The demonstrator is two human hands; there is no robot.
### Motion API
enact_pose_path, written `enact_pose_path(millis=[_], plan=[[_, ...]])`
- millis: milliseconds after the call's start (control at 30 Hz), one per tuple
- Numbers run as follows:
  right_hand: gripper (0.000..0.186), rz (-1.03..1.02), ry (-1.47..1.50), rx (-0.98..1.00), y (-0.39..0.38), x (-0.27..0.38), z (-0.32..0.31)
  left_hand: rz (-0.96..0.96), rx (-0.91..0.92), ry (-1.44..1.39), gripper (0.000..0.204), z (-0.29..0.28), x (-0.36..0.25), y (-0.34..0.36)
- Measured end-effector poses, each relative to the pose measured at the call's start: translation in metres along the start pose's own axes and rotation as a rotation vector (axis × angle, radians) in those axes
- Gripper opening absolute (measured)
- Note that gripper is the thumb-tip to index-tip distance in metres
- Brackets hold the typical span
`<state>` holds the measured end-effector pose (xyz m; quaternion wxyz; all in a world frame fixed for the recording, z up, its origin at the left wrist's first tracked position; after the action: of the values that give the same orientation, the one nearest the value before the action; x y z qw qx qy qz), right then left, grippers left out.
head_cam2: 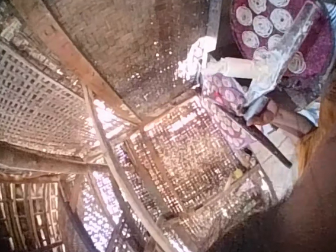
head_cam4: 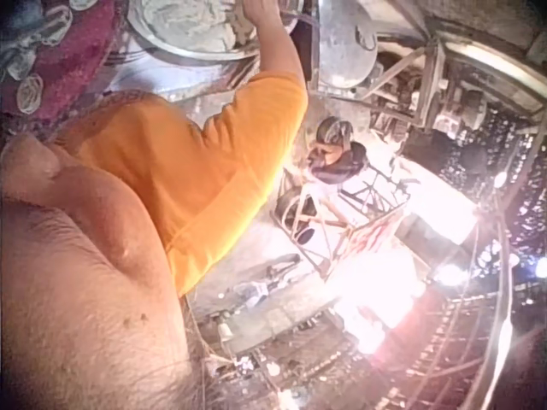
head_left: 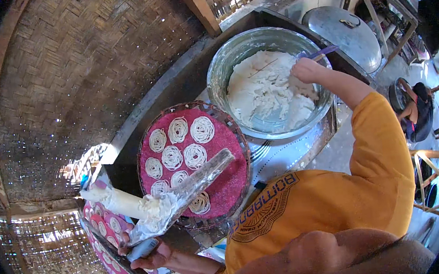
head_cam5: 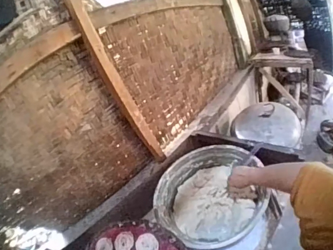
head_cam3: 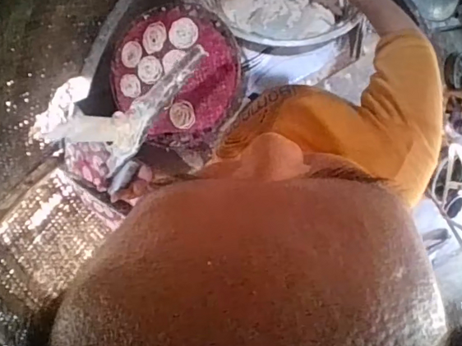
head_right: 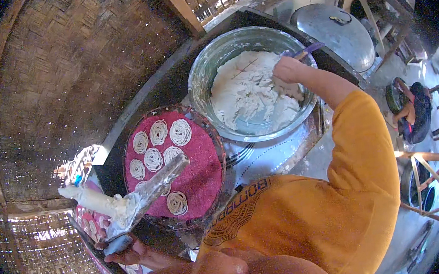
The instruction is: The person uses a wooden press tool to form spirals of dough onto circular trays, periodically refilling the tool with white dough from a large container using a spoon.
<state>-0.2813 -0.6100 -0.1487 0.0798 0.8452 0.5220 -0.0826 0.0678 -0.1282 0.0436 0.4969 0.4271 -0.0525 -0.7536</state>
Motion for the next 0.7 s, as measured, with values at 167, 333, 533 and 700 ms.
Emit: enact_pose_path(millis=[167,333,533,700], plan=[[0.011,-0.02,0.016,0.097,-0.016,0.014,0.001,-0.015,0.053,-0.004,0.049,0.012,-0.003,-0.003],[0.015,0.031,0.123,0.2,-0.033,0.03,-0.014,-0.04,0.035,-0.044,0.048,0.012,0.002,-0.004],[0.02,0.009,0.16,0.391,-0.042,0.051,-0.024,-0.017,-0.009,0.045,0.043,0.021,0.007,-0.004],[0.022,0.101,0.194,0.503,-0.046,0.052,-0.028,-0.029,-0.033,0.029,0.045,0.009,0.01,-0.002]])
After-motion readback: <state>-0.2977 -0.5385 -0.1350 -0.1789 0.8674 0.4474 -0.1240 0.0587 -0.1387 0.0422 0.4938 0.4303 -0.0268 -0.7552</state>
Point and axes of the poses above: each hand's wrist, its own y-axis towards the middle knuckle, its own z-axis out of the palm, x = y × z, the point moved 5 cm from there along y, towards the middle knuckle, and after that the axes turned 9 degrees about -x, right-handed, at the moved point
